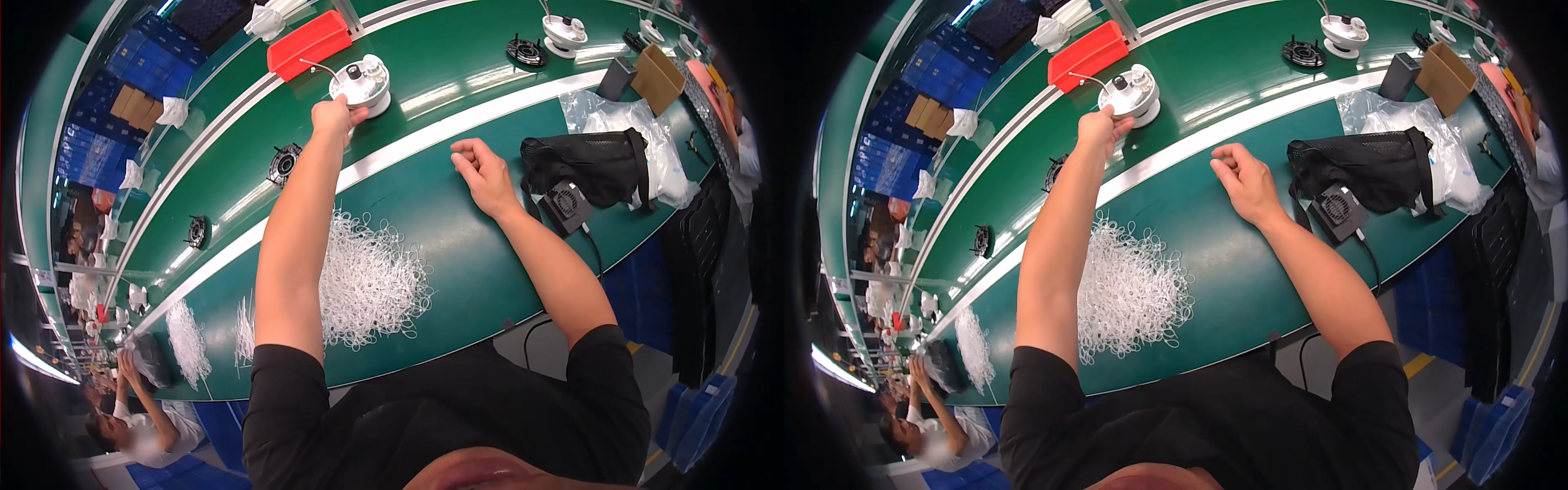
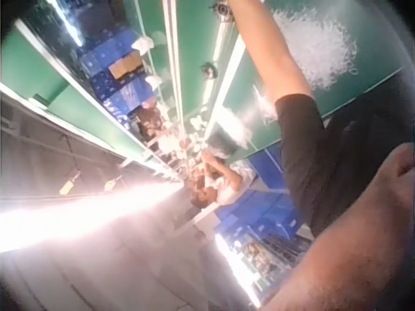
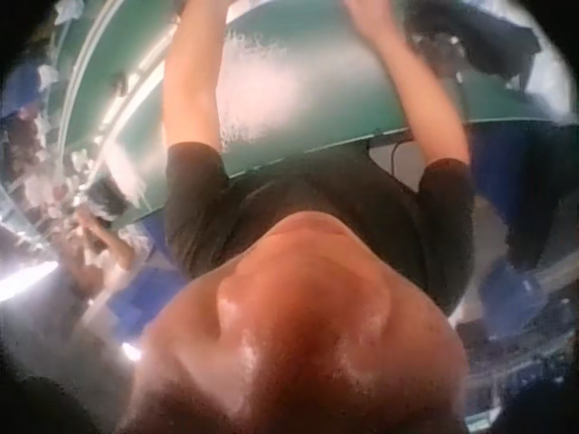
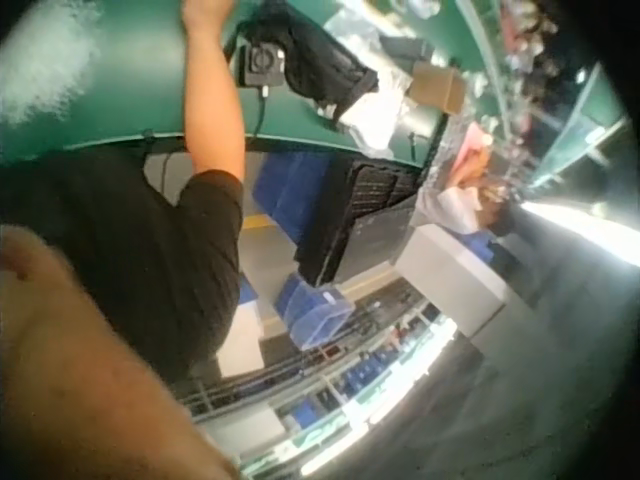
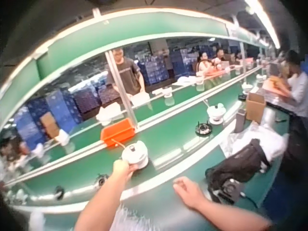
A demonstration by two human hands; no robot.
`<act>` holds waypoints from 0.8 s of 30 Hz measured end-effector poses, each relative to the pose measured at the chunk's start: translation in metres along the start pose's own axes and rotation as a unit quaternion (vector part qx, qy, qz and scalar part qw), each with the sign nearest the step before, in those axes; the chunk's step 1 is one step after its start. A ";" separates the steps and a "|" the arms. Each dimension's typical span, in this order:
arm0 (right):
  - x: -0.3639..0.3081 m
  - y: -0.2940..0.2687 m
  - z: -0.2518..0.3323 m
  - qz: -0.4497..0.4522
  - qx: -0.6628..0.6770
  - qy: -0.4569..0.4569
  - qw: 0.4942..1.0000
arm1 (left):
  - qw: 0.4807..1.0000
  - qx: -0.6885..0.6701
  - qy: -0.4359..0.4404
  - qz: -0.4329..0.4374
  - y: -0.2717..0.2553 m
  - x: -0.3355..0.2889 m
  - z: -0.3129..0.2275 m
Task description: The person repeatedly picks white zip ties from a pile, threads them through a white circular device, and secures them by hand. The person also handles a small black component and places it into the device. The task is performed at a green workbench in a factory setting.
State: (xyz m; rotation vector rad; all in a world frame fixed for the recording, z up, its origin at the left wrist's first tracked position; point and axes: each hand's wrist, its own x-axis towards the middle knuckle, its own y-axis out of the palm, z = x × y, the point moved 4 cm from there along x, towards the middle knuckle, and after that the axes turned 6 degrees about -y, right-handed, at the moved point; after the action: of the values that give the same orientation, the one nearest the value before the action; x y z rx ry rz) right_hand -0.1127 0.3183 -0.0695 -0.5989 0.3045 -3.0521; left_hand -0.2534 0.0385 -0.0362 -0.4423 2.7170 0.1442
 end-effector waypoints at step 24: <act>0.004 0.003 -0.016 0.049 0.001 -0.021 0.999 | 0.747 0.619 0.234 0.063 -0.061 -0.191 0.055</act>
State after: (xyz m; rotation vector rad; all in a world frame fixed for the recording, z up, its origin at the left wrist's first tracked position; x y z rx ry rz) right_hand -0.1224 0.3181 -0.0834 -0.6266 0.3203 -2.9415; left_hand -0.0464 0.0441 -0.0151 0.1562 2.5247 -1.8277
